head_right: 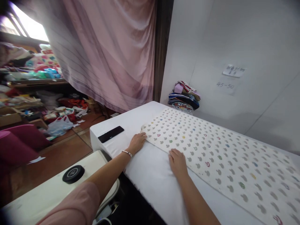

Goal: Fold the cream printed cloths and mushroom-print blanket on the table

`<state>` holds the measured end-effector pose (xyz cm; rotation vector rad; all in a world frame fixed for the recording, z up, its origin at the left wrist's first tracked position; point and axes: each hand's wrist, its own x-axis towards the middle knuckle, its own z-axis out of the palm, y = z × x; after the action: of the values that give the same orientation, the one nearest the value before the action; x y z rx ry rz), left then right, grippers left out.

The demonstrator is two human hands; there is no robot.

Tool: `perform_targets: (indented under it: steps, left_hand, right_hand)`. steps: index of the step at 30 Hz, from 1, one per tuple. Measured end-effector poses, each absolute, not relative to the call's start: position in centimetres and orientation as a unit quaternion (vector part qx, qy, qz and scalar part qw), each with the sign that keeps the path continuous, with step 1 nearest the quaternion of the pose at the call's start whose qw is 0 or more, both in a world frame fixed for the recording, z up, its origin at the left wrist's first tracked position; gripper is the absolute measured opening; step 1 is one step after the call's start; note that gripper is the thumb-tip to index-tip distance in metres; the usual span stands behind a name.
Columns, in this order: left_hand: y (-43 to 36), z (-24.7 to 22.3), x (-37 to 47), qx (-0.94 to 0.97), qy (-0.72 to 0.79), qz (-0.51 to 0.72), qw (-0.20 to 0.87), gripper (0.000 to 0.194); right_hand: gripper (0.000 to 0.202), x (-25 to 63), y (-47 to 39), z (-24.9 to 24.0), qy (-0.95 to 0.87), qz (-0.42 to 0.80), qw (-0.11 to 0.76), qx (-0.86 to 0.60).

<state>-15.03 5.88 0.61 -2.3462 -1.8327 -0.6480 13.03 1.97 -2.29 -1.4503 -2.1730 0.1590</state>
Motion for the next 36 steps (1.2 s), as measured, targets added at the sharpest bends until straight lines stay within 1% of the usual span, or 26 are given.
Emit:
perform_targets:
  steps: [6,13,16,19,21,25,27,31,36]
  left_hand:
    - [6.4,0.5,-14.9,-0.791,-0.562,-0.242,0.018,0.023]
    - [6.6,-0.2,-15.2,-0.767,-0.583,-0.269,-0.015,0.046]
    - [6.8,-0.6,-15.3,-0.777,-0.565,-0.278,-0.027,0.049]
    - [7.0,-0.8,-15.4,-0.795,-0.536,-0.281,-0.047,0.05]
    - [7.0,-0.9,-15.4,-0.801,-0.525,-0.283,-0.057,0.05]
    - [6.9,-0.7,-15.3,-0.795,-0.529,-0.29,-0.061,0.051]
    - [6.9,-0.6,-15.3,-0.796,-0.529,-0.291,-0.052,0.05]
    - [6.9,-0.4,-15.4,-0.804,-0.521,-0.283,-0.033,0.041]
    - [6.8,-0.3,-15.3,-0.819,-0.509,-0.265,-0.024,0.026]
  right_hand:
    - [0.03,11.8,3.8,0.5,-0.812,0.083,0.248,-0.522]
    - [0.023,8.4,8.0,1.5,-0.817,0.061,0.173,-0.547]
    - [0.018,7.6,9.0,1.3,-0.82,0.051,0.155,-0.549]
    - [0.02,7.5,9.5,1.4,-0.826,0.057,0.15,-0.541]
    - [0.021,7.5,9.8,1.5,-0.827,0.061,0.155,-0.536]
    - [0.022,7.5,10.4,1.8,-0.807,0.058,0.201,-0.552]
    - [0.021,7.4,10.7,1.6,-0.801,0.056,0.2,-0.561]
    - [0.02,7.4,10.9,0.8,-0.805,0.053,0.167,-0.567]
    - [0.019,7.5,10.9,0.1,-0.806,0.038,0.176,-0.564]
